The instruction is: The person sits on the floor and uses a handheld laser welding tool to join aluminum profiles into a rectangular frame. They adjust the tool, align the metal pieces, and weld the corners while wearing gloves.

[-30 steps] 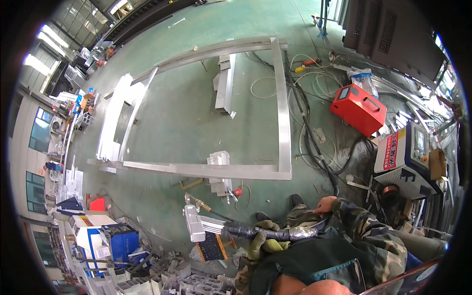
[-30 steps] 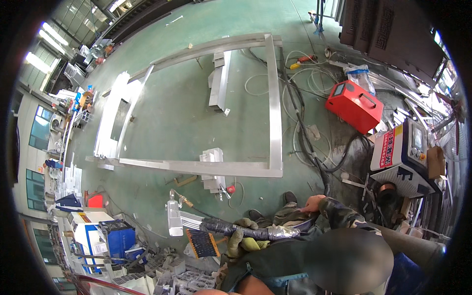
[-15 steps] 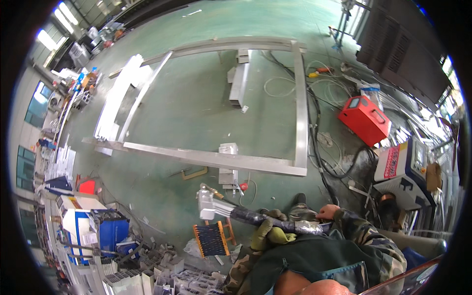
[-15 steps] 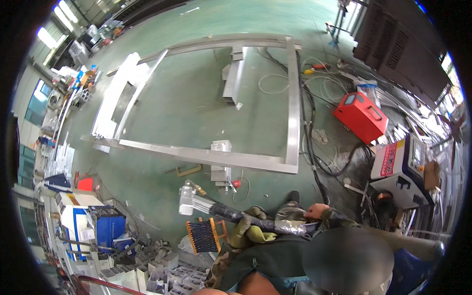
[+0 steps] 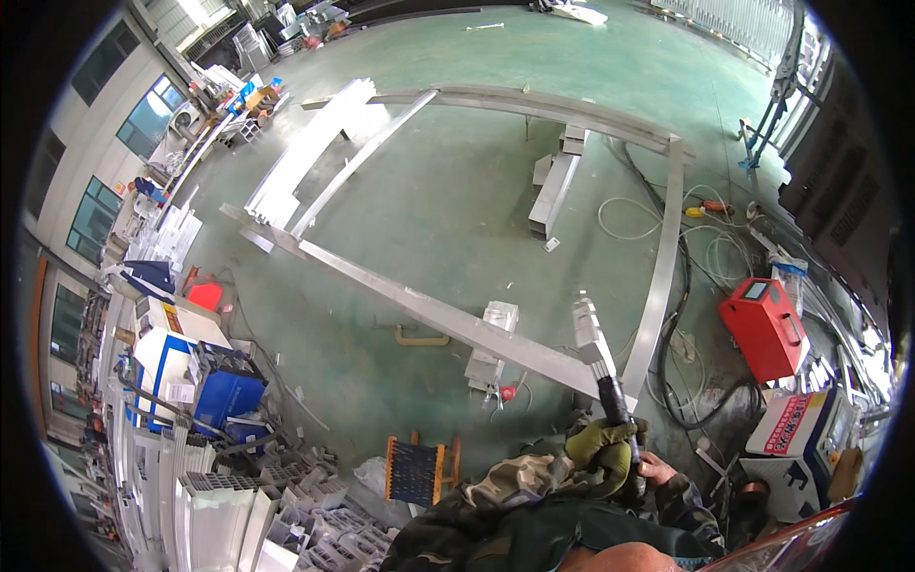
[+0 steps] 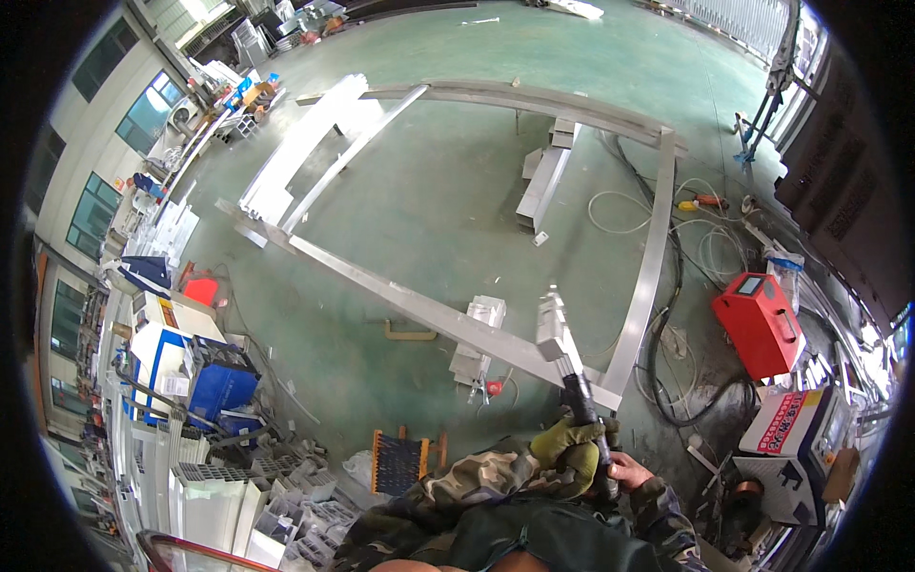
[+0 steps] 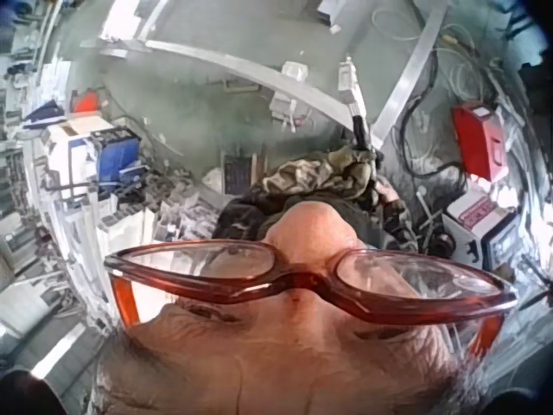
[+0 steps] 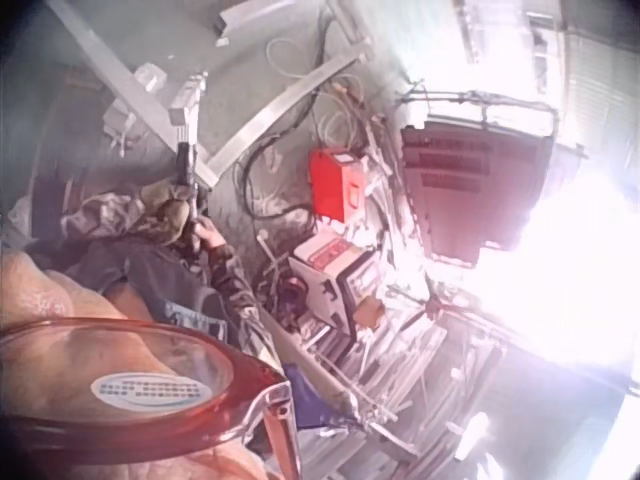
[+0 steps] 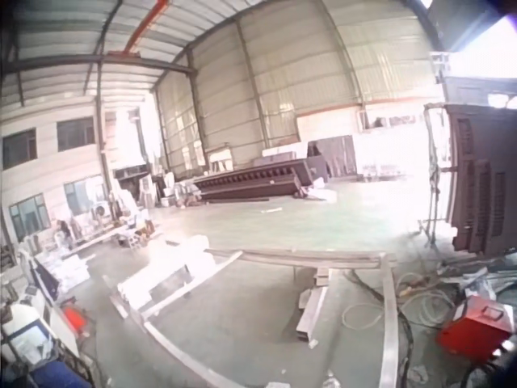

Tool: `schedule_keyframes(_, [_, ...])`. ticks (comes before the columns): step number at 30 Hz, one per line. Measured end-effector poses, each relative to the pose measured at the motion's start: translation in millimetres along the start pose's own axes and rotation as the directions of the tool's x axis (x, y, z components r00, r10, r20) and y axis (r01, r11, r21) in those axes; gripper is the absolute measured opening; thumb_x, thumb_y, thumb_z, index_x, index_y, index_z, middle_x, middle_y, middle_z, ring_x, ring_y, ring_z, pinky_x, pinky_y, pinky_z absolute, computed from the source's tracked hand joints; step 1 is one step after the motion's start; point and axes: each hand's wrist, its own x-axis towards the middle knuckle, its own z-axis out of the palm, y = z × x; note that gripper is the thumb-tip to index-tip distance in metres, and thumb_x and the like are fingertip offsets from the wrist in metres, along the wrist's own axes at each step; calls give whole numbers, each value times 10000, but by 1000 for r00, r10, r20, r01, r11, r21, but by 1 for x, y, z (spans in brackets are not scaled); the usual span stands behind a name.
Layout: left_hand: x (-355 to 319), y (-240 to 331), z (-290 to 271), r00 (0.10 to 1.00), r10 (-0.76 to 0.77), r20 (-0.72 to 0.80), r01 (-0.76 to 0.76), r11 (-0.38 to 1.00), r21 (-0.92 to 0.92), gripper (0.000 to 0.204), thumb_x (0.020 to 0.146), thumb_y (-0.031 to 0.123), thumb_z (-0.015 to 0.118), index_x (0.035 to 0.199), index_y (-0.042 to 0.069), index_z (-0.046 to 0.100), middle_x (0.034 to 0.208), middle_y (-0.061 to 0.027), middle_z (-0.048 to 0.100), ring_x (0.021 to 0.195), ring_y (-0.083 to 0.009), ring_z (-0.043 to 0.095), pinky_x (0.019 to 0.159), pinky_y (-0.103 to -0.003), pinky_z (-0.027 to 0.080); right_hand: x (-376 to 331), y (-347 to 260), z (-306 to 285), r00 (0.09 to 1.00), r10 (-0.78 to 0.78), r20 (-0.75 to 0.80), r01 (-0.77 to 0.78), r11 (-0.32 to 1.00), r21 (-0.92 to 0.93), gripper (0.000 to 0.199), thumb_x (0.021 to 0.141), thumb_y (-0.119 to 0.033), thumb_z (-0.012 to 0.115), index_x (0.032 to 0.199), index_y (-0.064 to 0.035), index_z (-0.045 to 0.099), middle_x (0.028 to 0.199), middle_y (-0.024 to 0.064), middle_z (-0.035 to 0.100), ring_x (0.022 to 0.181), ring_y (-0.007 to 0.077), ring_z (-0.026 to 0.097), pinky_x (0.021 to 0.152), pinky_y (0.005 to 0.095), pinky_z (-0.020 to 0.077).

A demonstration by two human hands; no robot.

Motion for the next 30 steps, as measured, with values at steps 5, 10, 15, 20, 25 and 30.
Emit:
schedule_keyframes(5, [77,39,-1,987,-140,-83,163,873,459,466,962,465,731,1150,39,717,1009,-97,726,904,-185,669,805,-353,548,29,-31,-37,961,-54,-271,-57,920,-387,412,848,-165,802,1195,16,673,1060,43,736,973,143,651,897,341,521])
schedule_keyframes(10, [156,30,-24,990,-106,-97,134,440,888,547,966,537,690,1138,19,727,989,-204,741,930,-289,695,854,-434,528,28,-25,-71,834,-162,-527,20,964,-265,286,811,-144,757,1031,21,681,907,36,705,817,121,610,763,322,524])
schedule_keyframes(15, [203,35,-56,950,-287,-125,250,455,855,406,984,410,693,1226,87,742,1079,-133,771,993,-262,715,881,-363,550,14,-48,-121,623,-22,-782,-141,980,-140,200,824,-172,712,859,1,618,699,91,668,583,196,642,521,341,494])
schedule_keyframes(20, [235,24,-128,991,-29,-129,118,634,764,269,998,305,706,1095,67,787,1024,-78,781,942,-189,705,849,-321,557,33,-36,-223,565,-3,-825,-164,980,-115,188,826,-160,691,770,4,618,591,82,620,496,195,606,477,348,453])
schedule_keyframes(25, [257,93,-153,755,-146,-639,549,673,495,443,994,456,703,1100,31,768,937,-64,754,868,-139,681,784,-281,559,70,5,-320,406,30,-914,-364,922,-131,233,789,-192,733,784,24,646,622,102,655,517,204,645,502,365,502])
schedule_keyframes(30, [291,131,-178,547,-129,-827,752,510,417,608,952,588,692,1117,7,765,901,-97,746,792,-200,659,737,-345,543,117,22,-365,309,87,-947,-566,817,-110,336,779,-280,756,918,16,679,638,137,675,576,246,697,567,406,543])
